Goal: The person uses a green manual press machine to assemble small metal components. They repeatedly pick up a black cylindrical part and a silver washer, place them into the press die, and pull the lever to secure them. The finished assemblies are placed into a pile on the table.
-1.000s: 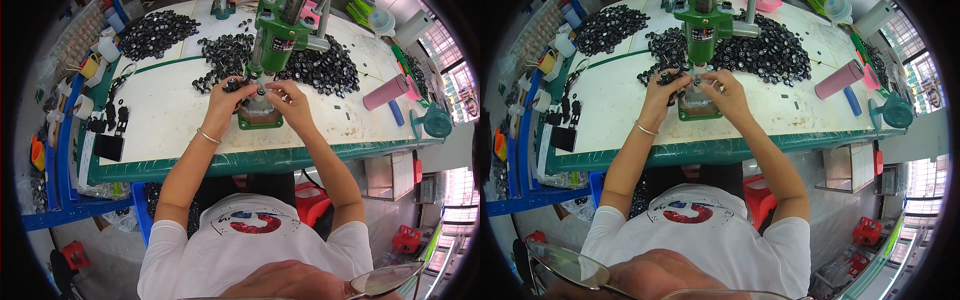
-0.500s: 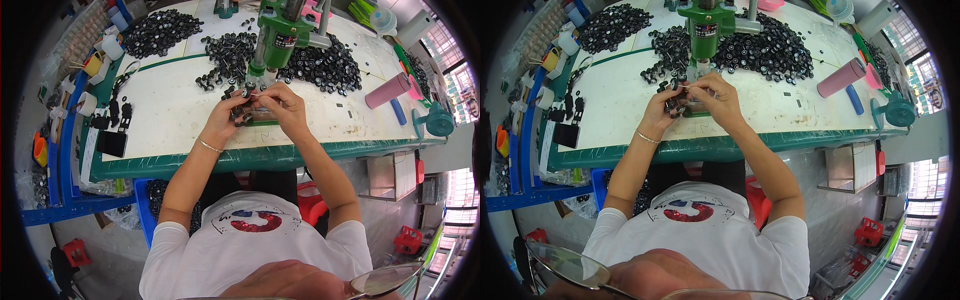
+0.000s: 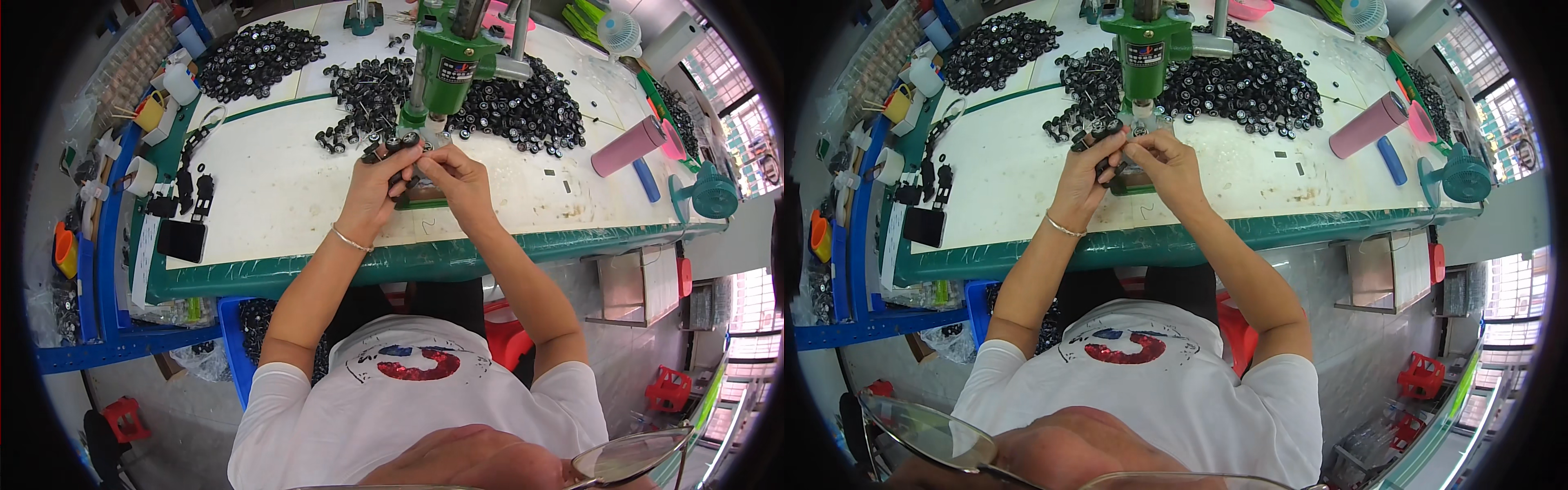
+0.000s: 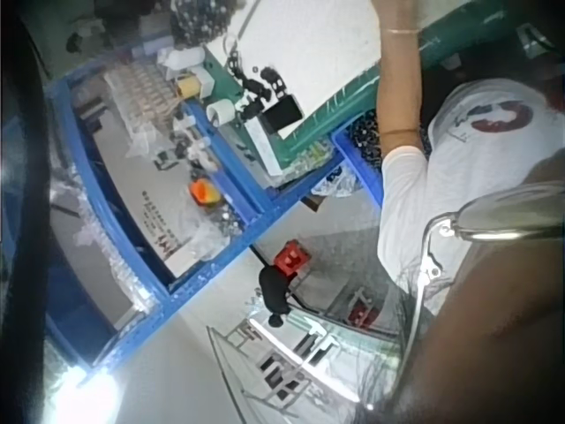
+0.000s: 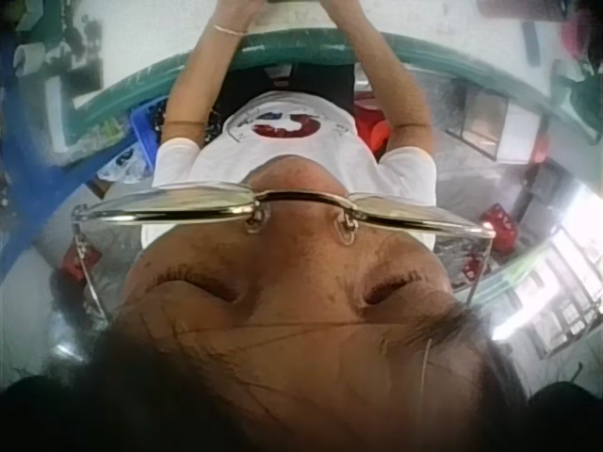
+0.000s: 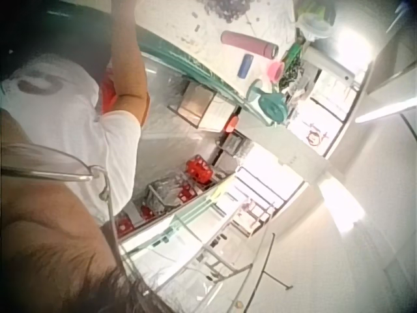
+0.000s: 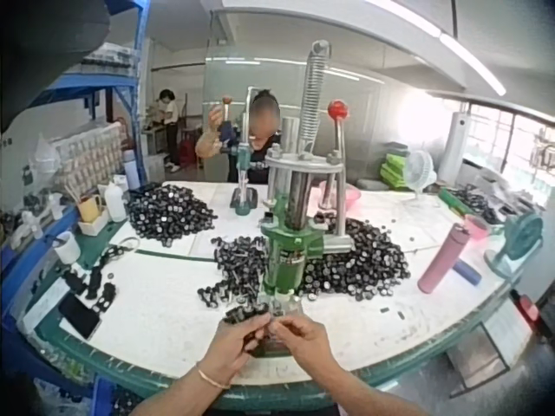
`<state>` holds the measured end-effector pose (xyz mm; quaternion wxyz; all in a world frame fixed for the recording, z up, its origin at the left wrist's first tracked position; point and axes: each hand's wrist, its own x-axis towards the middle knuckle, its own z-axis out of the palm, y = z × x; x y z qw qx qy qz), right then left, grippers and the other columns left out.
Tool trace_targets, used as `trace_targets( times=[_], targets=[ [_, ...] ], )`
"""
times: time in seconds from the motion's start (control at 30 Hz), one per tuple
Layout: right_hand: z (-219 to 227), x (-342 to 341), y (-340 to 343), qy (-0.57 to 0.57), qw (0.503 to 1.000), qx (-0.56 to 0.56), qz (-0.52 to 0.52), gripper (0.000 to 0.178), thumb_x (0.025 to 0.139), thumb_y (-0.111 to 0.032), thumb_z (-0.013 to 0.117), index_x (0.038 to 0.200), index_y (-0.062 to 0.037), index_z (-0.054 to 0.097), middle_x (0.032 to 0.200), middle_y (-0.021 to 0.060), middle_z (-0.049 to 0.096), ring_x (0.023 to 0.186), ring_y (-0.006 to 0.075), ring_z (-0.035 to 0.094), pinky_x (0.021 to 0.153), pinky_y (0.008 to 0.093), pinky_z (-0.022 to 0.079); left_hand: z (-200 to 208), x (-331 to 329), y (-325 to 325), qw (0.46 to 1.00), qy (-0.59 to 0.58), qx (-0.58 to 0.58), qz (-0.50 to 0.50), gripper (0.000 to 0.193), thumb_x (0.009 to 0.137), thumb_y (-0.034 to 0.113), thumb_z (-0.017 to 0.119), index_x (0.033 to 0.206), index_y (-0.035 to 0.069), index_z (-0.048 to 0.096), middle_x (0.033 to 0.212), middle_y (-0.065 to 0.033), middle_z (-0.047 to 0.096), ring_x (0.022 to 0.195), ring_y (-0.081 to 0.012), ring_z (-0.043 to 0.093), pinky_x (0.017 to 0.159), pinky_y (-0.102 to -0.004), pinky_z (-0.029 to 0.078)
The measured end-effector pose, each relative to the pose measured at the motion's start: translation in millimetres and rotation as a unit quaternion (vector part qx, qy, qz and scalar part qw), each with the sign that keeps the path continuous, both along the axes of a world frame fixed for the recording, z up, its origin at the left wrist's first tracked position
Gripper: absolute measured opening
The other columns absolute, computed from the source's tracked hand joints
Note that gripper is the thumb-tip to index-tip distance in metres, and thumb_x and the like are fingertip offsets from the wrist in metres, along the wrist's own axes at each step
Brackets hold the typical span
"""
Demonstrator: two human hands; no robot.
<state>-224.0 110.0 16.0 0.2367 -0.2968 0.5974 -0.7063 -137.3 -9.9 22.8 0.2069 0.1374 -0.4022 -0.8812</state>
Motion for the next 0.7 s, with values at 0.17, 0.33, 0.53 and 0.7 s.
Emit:
trace_targets(
  times=[0.17,0.33,0.53,0.7],
  targets=[
    [2.7,-19.8,13.5,0.130,0.989,0.073,-0.018,0.020,0.090,-0.016,0.065,0.106,-0.0046,0.068,0.086,-0.0024,0.058,0.072,0.0048,0.053,0.063,0.0216,0.046,3.2,-5.7,-18.2,0.975,-0.120,-0.180,0.050,0.017,0.078,0.012,0.076,0.088,0.000,0.068,0.063,0.0028,0.057,0.049,-0.0035,0.045,0.041,-0.0177,0.028],
    [31.2,-59.6,38.3,0.125,0.985,0.069,-0.092,0.022,0.090,-0.015,0.063,0.111,-0.0065,0.068,0.075,-0.0043,0.060,0.064,0.0028,0.048,0.059,0.0186,0.040,1.4,-23.6,-22.8,0.926,-0.116,-0.354,0.067,0.018,0.073,0.012,0.081,0.086,0.005,0.071,0.060,0.0029,0.057,0.050,-0.0037,0.047,0.046,-0.0186,0.034],
    [81.2,-100.6,39.3,0.128,0.978,0.032,-0.161,0.024,0.092,-0.019,0.061,0.109,-0.0031,0.067,0.072,-0.0047,0.056,0.061,0.0025,0.046,0.053,0.0178,0.033,-1.6,-38.8,-22.3,0.942,-0.123,-0.308,0.049,0.020,0.073,0.009,0.080,0.091,0.005,0.072,0.062,0.0029,0.057,0.052,-0.0035,0.046,0.047,-0.0198,0.035],
    [145.3,-128.3,-11.1,0.094,0.980,-0.135,-0.110,0.028,0.095,-0.019,0.056,0.113,0.0023,0.060,0.072,-0.0022,0.054,0.059,0.0069,0.046,0.055,0.0229,0.038,-12.8,-44.5,-23.6,0.953,-0.083,-0.286,0.062,0.017,0.072,0.006,0.080,0.087,0.005,0.072,0.063,0.0029,0.058,0.052,-0.0037,0.046,0.047,-0.0199,0.035]
  ],
)
